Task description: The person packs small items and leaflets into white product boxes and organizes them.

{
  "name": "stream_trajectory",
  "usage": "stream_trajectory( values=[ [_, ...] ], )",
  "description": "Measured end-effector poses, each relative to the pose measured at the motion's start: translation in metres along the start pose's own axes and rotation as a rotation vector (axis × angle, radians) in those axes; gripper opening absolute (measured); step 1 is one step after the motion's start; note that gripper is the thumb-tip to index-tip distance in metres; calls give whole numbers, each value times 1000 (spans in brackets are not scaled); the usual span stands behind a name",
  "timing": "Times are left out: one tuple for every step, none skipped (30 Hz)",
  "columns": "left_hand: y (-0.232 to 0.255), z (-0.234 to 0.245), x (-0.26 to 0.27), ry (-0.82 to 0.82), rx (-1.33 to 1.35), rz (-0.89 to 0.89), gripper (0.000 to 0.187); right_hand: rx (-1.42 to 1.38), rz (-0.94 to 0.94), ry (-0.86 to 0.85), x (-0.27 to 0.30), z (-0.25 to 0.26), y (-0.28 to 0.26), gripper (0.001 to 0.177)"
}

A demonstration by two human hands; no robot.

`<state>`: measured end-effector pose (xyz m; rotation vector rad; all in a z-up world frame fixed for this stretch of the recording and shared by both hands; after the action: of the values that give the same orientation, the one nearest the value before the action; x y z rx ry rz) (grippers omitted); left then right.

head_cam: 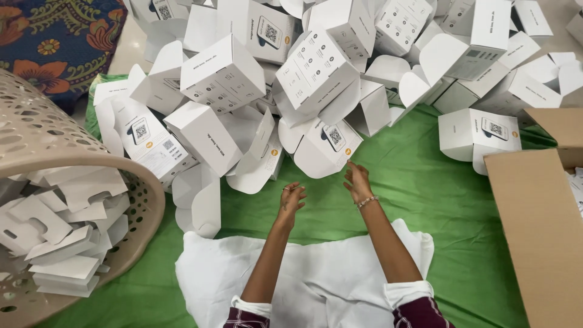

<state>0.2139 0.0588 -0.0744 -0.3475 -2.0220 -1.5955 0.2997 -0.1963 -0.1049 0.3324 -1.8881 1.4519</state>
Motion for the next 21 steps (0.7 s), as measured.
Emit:
stream_trajectory(
  values=[
    [-1,0,-5,2,0,-2,59,0,1,-3,1,-6,-5,69],
    [-2,-1,-9,-4,-2,-2,59,-63,-162,-53,4,-15,3,62],
    [-6,-1,-11,-11,-5,2,60,-127,-327,-101,10,-23,11,57],
    [-5,-2,-10,-10,-6,2,60,-128,-328,-101,-6,-16,30,57],
    [-5,-4,-9,-12,-21,10,61,-136,-147,-159,-25,-12,34,45],
    [-5,-5,-6,-14,-36,17,62,-143,35,-216,-39,-8,37,34],
    [-3,-7,-5,-17,-33,16,62,-141,38,-214,-24,-8,29,34],
    [0,-9,-4,-27,-48,4,62,-239,62,-277,-7,-13,17,25],
    [0,-12,0,-40,-66,-4,62,-339,85,-337,13,-15,8,17],
    [0,-14,7,-45,-65,-1,62,-338,86,-331,25,-14,4,17],
    [5,-17,11,-49,-59,-11,64,-423,63,-388,37,-20,-4,19],
    [11,-21,16,-53,-53,-21,66,-506,39,-445,49,-26,-13,20],
    [18,-25,21,-59,-53,-31,66,-508,50,-449,64,-31,-23,20],
    [27,-32,27,-97,-3,-57,67,-522,112,-440,78,-34,-36,27],
    [34,-38,34,-134,47,-80,67,-535,170,-429,94,-35,-47,33],
    [42,-40,41,-139,47,-85,67,-536,178,-430,109,-41,-55,33],
    [54,-46,47,-165,20,-143,66,-461,282,-446,125,-46,-69,42],
    [66,-52,52,-191,-8,-200,66,-385,386,-460,142,-52,-84,51],
    [62,-53,46,-192,-9,-196,66,-386,384,-456,145,-54,-86,51],
    [64,-53,40,-185,38,-262,63,-343,487,-467,151,-55,-96,52],
    [73,-54,30,-181,86,-339,61,-300,600,-483,155,-61,-111,52]
  ],
)
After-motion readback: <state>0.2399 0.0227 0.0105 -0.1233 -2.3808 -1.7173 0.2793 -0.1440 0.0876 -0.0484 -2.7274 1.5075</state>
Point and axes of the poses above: each hand's wrist, its own x-axis away from the middle knuckle, its own z-axis out of the back of the hand, y = z × x, the point moved 8 cm from there along -x, towards the middle knuckle, and after that the axes turned 2 degrees about y, right-handed, at the moved point
